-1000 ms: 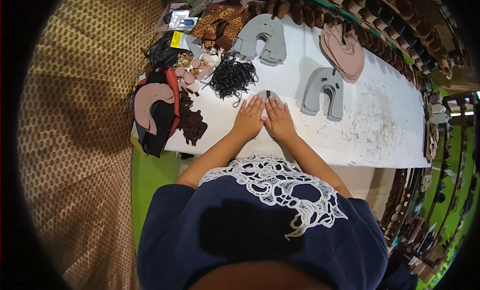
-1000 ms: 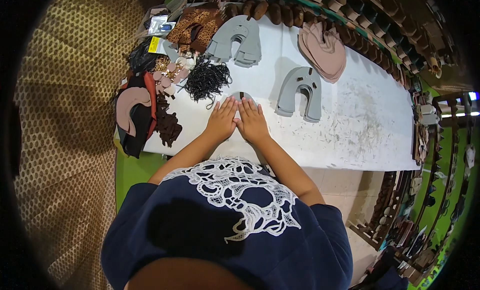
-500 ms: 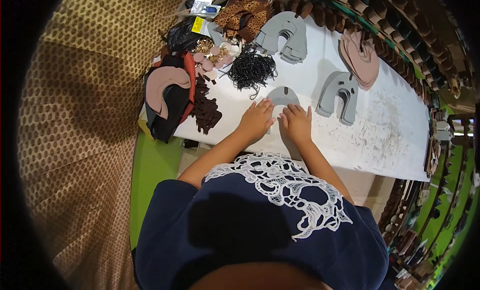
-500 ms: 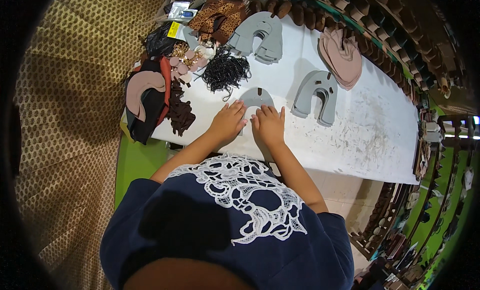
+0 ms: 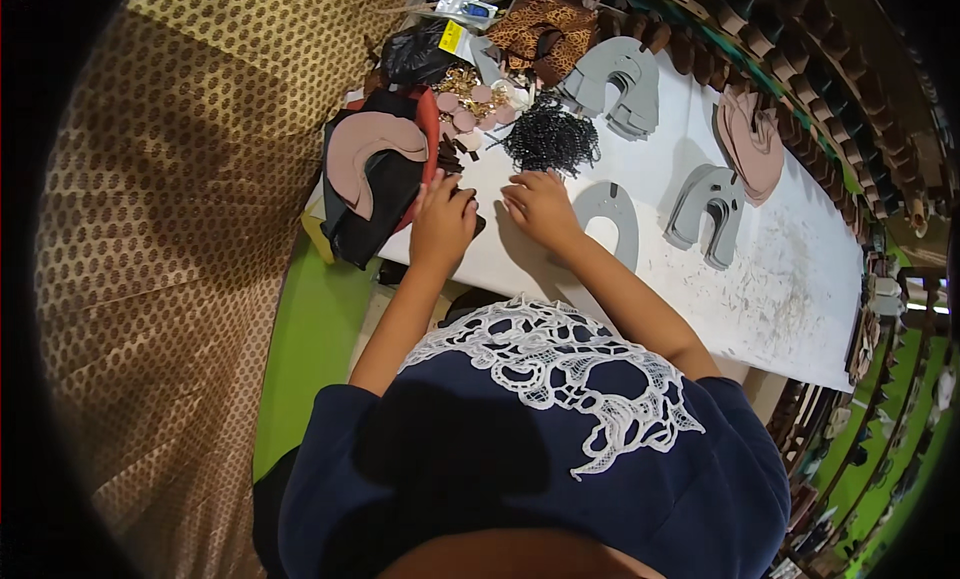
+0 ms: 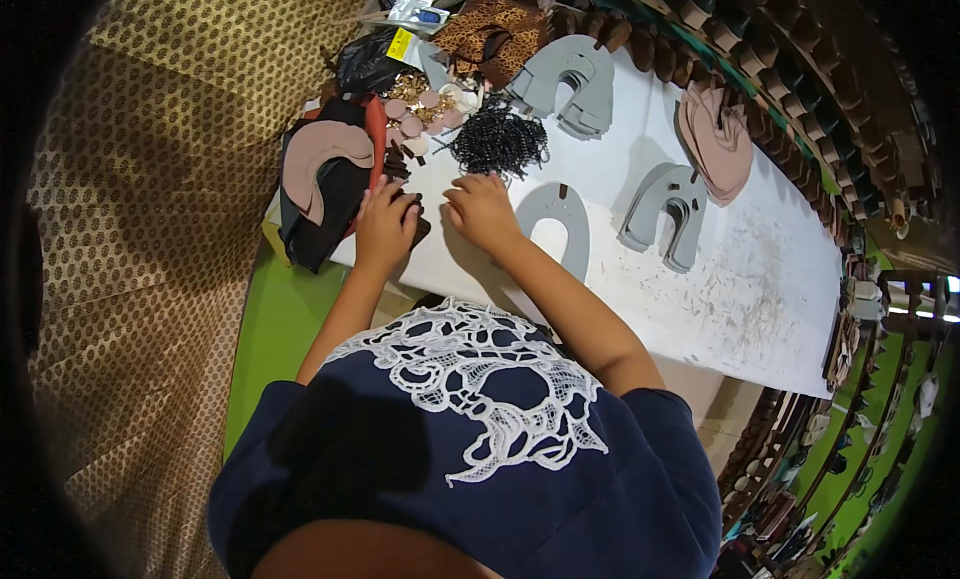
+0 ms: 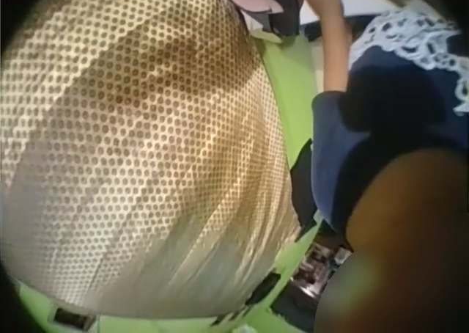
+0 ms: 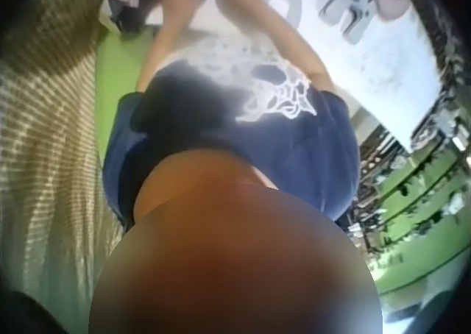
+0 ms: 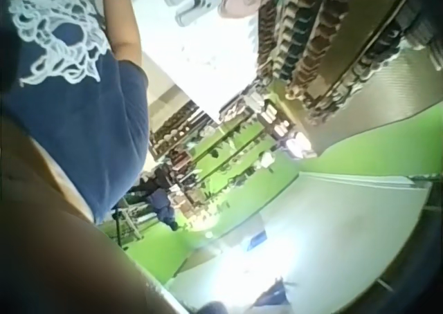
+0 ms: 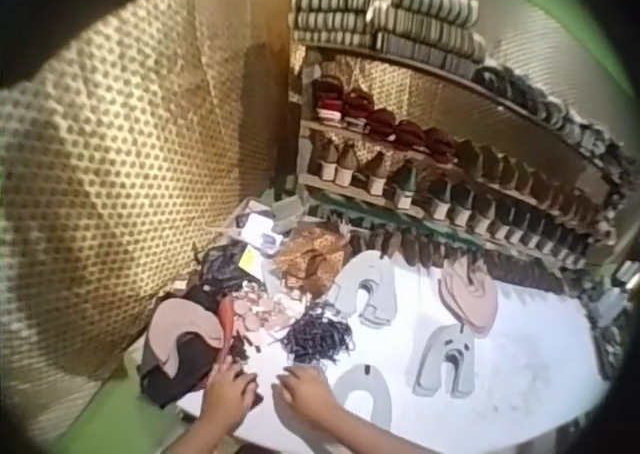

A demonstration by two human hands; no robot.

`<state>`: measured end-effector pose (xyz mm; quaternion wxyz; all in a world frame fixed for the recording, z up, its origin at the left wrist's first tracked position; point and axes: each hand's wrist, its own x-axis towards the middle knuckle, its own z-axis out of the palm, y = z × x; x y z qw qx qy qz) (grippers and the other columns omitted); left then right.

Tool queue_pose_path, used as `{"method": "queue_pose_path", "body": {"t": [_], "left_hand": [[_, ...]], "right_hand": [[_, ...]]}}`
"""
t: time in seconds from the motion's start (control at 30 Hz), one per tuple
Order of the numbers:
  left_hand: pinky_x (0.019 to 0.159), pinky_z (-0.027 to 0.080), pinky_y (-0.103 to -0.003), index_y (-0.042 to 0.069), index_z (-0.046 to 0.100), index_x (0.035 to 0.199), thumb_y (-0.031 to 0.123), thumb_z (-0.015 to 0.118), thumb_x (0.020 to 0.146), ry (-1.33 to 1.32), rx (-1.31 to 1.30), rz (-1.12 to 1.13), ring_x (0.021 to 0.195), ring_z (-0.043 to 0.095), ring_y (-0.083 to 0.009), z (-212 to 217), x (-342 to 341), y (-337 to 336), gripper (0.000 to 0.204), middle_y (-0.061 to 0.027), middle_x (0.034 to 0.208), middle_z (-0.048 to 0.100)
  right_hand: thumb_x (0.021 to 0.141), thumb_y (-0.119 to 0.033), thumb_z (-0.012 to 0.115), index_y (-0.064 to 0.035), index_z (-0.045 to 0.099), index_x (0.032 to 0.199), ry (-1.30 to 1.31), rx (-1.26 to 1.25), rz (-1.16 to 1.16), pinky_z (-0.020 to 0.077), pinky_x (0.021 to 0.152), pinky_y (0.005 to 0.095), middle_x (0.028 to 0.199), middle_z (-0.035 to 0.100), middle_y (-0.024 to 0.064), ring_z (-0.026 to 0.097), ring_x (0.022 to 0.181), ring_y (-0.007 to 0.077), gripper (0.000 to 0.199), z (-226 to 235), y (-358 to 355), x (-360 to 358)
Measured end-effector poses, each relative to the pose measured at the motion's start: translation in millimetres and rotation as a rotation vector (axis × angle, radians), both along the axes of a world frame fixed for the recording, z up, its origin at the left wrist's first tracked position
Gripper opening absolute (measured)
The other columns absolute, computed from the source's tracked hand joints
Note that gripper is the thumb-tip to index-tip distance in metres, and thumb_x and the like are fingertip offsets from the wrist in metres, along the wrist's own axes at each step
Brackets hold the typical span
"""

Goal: Arranging and preparing small components on shoe upper templates at a workbench.

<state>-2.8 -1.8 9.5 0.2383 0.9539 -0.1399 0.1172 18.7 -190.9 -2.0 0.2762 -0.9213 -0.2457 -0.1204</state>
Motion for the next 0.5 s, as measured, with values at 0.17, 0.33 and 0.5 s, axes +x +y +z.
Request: {"method": "queue_pose_path", "body": {"t": [0.17,0.33,0.5], "left_hand": [[0.108,0.02,-0.049,0.006,0.064,0.105,0.018,0.059,0.08,-0.054,0.155,0.159,0.13,0.031,-0.034,-1.3,2.8,26.6,0.028,-0.013,0.128,0.047],[0.108,0.014,-0.054,0.007,0.064,0.106,0.017,0.058,0.08,-0.066,0.168,0.176,0.131,0.028,-0.0347,-3.0,7.1,36.4,0.029,-0.0132,0.13,0.046],[0.107,0.013,-0.056,0.009,0.064,0.105,0.017,0.058,0.08,-0.052,0.115,0.169,0.131,0.028,-0.0352,2.0,9.1,39.0,0.027,-0.0133,0.129,0.045]], "right_hand": [[0.078,-0.022,0.062,-0.0096,0.066,0.09,0.003,0.003,0.063,0.0365,0.093,0.0452,0.102,0.061,0.0083,0.053,0.104,0.0265,0.018,-8.4,48.9,22.6],[0.076,-0.028,0.065,-0.0103,0.067,0.089,0.035,-0.059,0.009,0.0296,0.1,0.0498,0.107,0.059,0.0075,0.047,0.112,0.0269,0.022,-14.9,76.1,28.7],[0.074,-0.026,0.067,-0.0104,0.067,0.084,0.042,-0.045,-0.051,0.0289,0.099,0.0516,0.105,0.059,0.0057,0.047,0.11,0.0256,0.019,-20.2,85.4,35.7]]}}
